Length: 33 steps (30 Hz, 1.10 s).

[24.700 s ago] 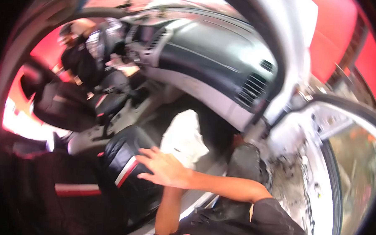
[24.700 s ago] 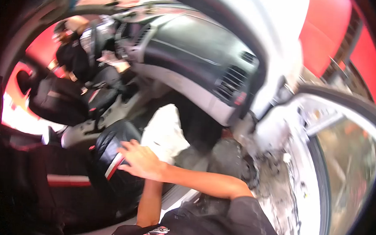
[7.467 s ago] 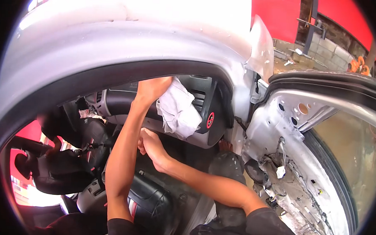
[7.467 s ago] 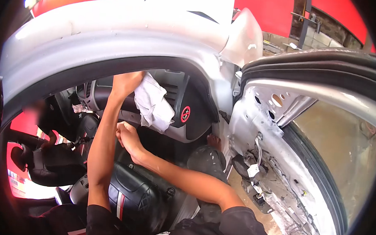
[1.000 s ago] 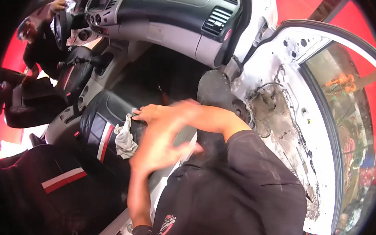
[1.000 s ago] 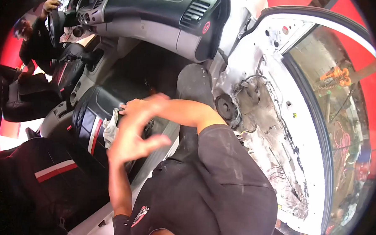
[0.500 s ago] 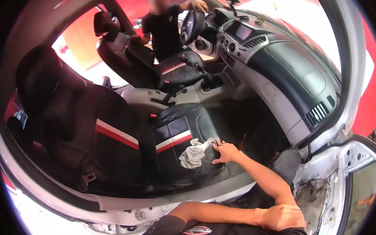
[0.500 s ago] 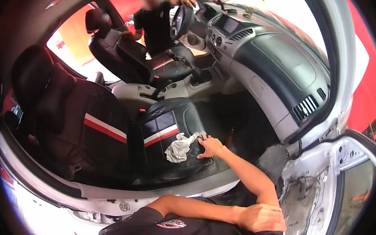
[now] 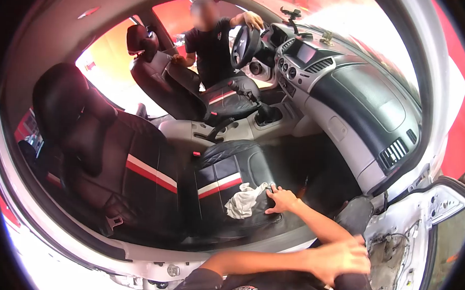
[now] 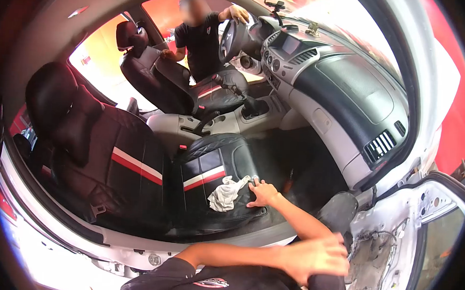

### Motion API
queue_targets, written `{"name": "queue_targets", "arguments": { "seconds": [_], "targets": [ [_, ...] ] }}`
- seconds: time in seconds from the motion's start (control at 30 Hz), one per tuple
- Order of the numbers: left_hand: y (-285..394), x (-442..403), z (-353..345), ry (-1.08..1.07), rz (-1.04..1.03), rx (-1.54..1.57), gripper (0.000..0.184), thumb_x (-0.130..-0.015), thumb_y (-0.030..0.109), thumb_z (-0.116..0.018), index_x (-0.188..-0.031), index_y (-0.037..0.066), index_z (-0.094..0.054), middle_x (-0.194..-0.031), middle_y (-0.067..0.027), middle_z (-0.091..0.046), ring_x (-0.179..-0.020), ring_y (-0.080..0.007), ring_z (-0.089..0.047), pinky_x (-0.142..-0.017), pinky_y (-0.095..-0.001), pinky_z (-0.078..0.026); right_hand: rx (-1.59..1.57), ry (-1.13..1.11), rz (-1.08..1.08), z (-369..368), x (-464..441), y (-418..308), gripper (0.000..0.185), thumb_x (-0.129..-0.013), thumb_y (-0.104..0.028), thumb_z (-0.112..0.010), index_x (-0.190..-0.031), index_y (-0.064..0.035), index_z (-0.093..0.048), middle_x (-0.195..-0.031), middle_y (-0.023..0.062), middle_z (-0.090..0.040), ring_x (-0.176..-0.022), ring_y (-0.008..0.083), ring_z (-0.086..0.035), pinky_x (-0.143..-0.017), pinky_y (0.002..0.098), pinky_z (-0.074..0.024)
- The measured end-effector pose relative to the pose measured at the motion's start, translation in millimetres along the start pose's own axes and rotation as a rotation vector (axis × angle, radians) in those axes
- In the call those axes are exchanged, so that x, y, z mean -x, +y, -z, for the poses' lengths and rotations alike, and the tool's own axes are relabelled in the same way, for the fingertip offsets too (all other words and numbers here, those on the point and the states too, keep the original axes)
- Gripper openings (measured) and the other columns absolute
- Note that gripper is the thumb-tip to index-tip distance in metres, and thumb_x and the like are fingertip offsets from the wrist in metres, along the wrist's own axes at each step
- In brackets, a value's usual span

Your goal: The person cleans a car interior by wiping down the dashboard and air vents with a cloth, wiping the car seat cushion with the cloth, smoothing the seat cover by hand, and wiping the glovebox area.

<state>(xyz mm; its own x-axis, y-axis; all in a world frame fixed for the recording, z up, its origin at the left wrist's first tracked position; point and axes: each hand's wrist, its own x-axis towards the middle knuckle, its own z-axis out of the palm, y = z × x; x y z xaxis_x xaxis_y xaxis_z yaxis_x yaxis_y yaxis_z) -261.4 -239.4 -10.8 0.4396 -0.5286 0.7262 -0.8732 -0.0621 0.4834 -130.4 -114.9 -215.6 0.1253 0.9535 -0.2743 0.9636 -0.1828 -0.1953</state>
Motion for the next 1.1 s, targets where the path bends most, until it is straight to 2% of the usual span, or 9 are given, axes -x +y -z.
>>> {"name": "queue_targets", "arguments": {
  "seconds": [0.07, 0.17, 0.23, 0.27, 0.37, 0.57, 0.8, 0.97, 1.1],
  "targets": [
    [-47.9, 56.2, 14.3, 0.048, 0.258, -0.153, 0.076, -0.061, 0.034, -0.087, -0.129, 0.007, -0.064, -0.129, -0.0101, -0.066, -0.122, -0.0313, -0.059, -0.112, -0.0512, -0.034, -0.017, 0.025, 0.013, -7.0, 0.8, 1.3, 0.105, -0.074, -0.070, -0.077, -0.153, -0.0080, -0.044, -0.159, 0.0273, -0.038, -0.134, 0.0453, -0.053, -0.106, 0.0506, -0.0514],
    [-76.4, 140.2, 68.0, 0.175, 0.767, -0.576, 0.041, -0.080, 0.034, -0.081, -0.113, 0.010, -0.076, -0.111, -0.0128, -0.075, -0.109, -0.0322, -0.067, -0.099, -0.0482, -0.048, 0.000, 0.066, 0.049, 11.9, 21.2, -1.1, 0.096, -0.080, -0.068, -0.073, -0.151, -0.0098, -0.046, -0.158, 0.0268, -0.041, -0.134, 0.0490, -0.053, -0.107, 0.0523, -0.0502],
    [-104.0, 205.0, 91.0, 0.489, 0.979, -0.513, 0.024, -0.089, 0.024, -0.074, -0.106, 0.007, -0.078, -0.105, -0.0139, -0.076, -0.099, -0.0320, -0.072, -0.088, -0.0415, -0.055, 0.223, 0.272, 0.138, -98.4, -28.3, 42.3, 0.080, -0.086, -0.061, -0.071, -0.146, -0.0104, -0.053, -0.151, 0.0248, -0.049, -0.127, 0.0466, -0.059, -0.104, 0.0516, -0.0516],
    [-113.8, 232.8, 103.4, 0.661, 1.065, -0.466, 0.021, -0.090, 0.020, -0.072, -0.105, 0.006, -0.077, -0.103, -0.0137, -0.077, -0.094, -0.0325, -0.073, -0.083, -0.0388, -0.057, -0.148, 0.016, 0.081, -74.2, -36.1, 32.5, 0.075, -0.088, -0.059, -0.070, -0.143, -0.0106, -0.056, -0.148, 0.0230, -0.053, -0.125, 0.0453, -0.060, -0.103, 0.0512, -0.0521],
    [-127.3, 316.2, 104.2, 0.794, 1.302, -0.673, 0.020, -0.091, 0.022, -0.069, -0.103, 0.008, -0.076, -0.102, -0.0153, -0.076, -0.093, -0.0327, -0.073, -0.080, -0.0411, -0.057, -0.023, -0.106, -0.041, 3.4, 1.3, -5.5, 0.073, -0.090, -0.061, -0.066, -0.142, -0.0119, -0.058, -0.142, 0.0178, -0.058, -0.125, 0.0389, -0.062, -0.102, 0.0504, -0.0526],
    [-130.9, 329.2, 79.8, 0.842, 1.253, -0.965, 0.013, -0.090, 0.019, -0.069, -0.088, 0.007, -0.069, -0.085, -0.0129, -0.071, -0.081, -0.0373, -0.069, -0.070, -0.0489, -0.054, -0.218, -0.182, -0.002, 77.1, 25.1, -29.7, 0.075, -0.092, -0.066, -0.061, -0.148, -0.0168, -0.054, -0.117, 0.0189, -0.073, -0.114, 0.0382, -0.068, -0.100, 0.0490, -0.0535],
    [-134.2, 331.8, 72.5, 0.769, 1.071, -1.112, 0.005, -0.087, 0.009, -0.068, -0.088, 0.006, -0.065, -0.083, -0.0127, -0.067, -0.081, -0.0366, -0.067, -0.072, -0.0480, -0.053, -0.087, -0.150, 0.041, 97.3, 35.7, -43.8, 0.067, -0.094, -0.061, -0.061, -0.139, -0.0126, -0.058, -0.123, 0.0196, -0.070, -0.110, 0.0372, -0.070, -0.095, 0.0492, -0.0563],
    [-132.8, 331.3, 72.8, 0.773, 1.153, -1.052, 0.008, -0.087, 0.012, -0.070, -0.090, 0.006, -0.065, -0.084, -0.0143, -0.067, -0.081, -0.0383, -0.067, -0.071, -0.0494, -0.052, -0.099, -0.138, 0.050, 99.6, 38.8, -45.6, 0.067, -0.094, -0.061, -0.062, -0.138, -0.0109, -0.058, -0.116, 0.0186, -0.073, -0.107, 0.0365, -0.071, -0.094, 0.0491, -0.0559],
    [-124.7, 313.3, 96.8, 0.619, 1.628, -0.816, 0.024, -0.089, 0.033, -0.070, -0.096, 0.010, -0.067, -0.090, -0.0182, -0.073, -0.089, -0.0414, -0.070, -0.075, -0.0509, -0.054, -0.083, -0.137, 0.030, 101.2, 36.5, -40.0, 0.069, -0.093, -0.061, -0.063, -0.137, -0.0068, -0.058, -0.116, 0.0184, -0.073, -0.110, 0.0347, -0.071, -0.097, 0.0493, -0.0529]
  ]
}}
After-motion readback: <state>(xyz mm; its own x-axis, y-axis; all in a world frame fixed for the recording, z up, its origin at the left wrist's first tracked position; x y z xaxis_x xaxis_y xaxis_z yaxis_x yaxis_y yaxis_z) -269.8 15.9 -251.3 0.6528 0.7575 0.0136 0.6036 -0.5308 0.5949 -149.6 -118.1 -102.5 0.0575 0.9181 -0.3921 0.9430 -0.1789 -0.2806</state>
